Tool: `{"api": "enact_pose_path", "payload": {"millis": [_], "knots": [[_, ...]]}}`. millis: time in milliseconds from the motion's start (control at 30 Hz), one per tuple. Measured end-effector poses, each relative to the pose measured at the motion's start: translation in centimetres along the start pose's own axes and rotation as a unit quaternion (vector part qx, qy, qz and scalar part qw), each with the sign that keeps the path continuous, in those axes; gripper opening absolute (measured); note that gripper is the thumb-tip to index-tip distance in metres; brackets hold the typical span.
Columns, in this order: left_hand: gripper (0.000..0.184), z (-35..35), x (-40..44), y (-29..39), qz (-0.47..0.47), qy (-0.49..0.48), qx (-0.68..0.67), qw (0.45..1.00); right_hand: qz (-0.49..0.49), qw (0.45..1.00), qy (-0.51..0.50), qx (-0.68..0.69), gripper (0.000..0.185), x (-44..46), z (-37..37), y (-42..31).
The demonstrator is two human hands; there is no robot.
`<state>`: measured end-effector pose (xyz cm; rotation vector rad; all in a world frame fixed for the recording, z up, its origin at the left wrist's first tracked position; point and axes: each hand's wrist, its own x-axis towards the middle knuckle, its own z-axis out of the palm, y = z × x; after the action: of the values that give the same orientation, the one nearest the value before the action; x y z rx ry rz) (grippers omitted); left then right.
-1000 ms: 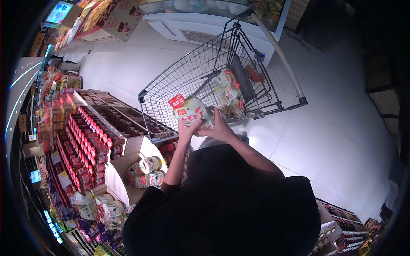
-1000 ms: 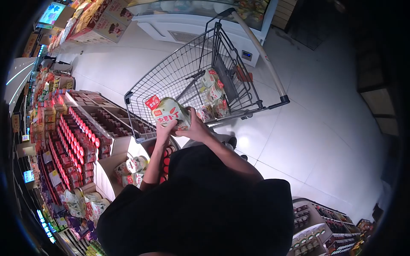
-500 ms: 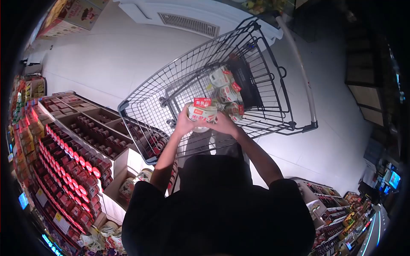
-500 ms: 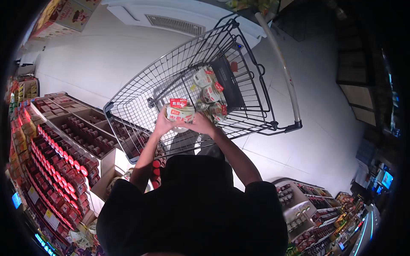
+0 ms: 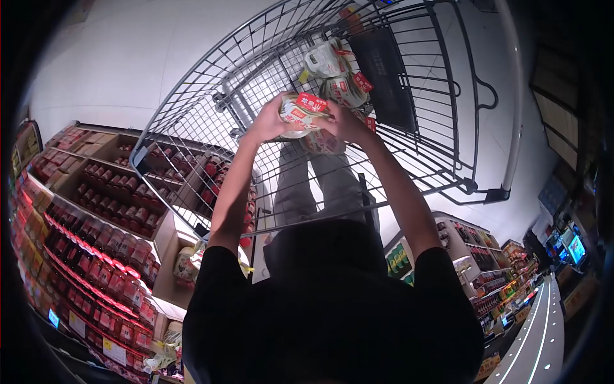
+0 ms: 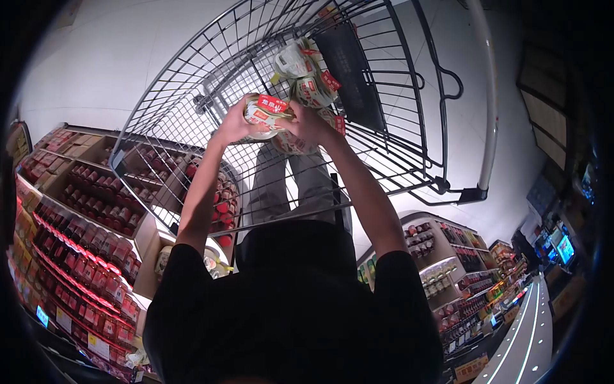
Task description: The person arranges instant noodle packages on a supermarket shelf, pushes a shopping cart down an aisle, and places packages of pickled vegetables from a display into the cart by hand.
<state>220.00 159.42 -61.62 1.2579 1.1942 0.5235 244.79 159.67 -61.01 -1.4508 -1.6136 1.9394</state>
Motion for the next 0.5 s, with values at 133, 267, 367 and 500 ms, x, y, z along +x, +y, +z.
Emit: {"api": "enact_pose_path", "payload": {"millis": [133, 267, 367, 500], "knots": [[0.077, 0.3, 2.5, -3.5, -0.012, -0.064, 0.007, 0.998, 0.061, 0.991, -0.039, -0.110, 0.055, 2.1, -0.7, 2.1], [0.073, 0.3, 4.5, -5.7, -0.038, -0.100, 0.021, 0.994, 0.115, 0.978, -0.085, -0.150, 0.050, 3.4, -0.7, 3.3], [0.069, 0.1, 6.3, -7.0, -0.007, -0.137, 0.053, 0.989, 0.072, 0.981, -0.044, -0.177, 0.046, 4.5, -0.5, 4.5], [0.076, 0.7, 7.8, -9.9, 0.047, -0.140, 0.136, 0.980, 0.134, 0.968, -0.056, -0.203, 0.041, 4.9, -0.3, 5.7]]}}
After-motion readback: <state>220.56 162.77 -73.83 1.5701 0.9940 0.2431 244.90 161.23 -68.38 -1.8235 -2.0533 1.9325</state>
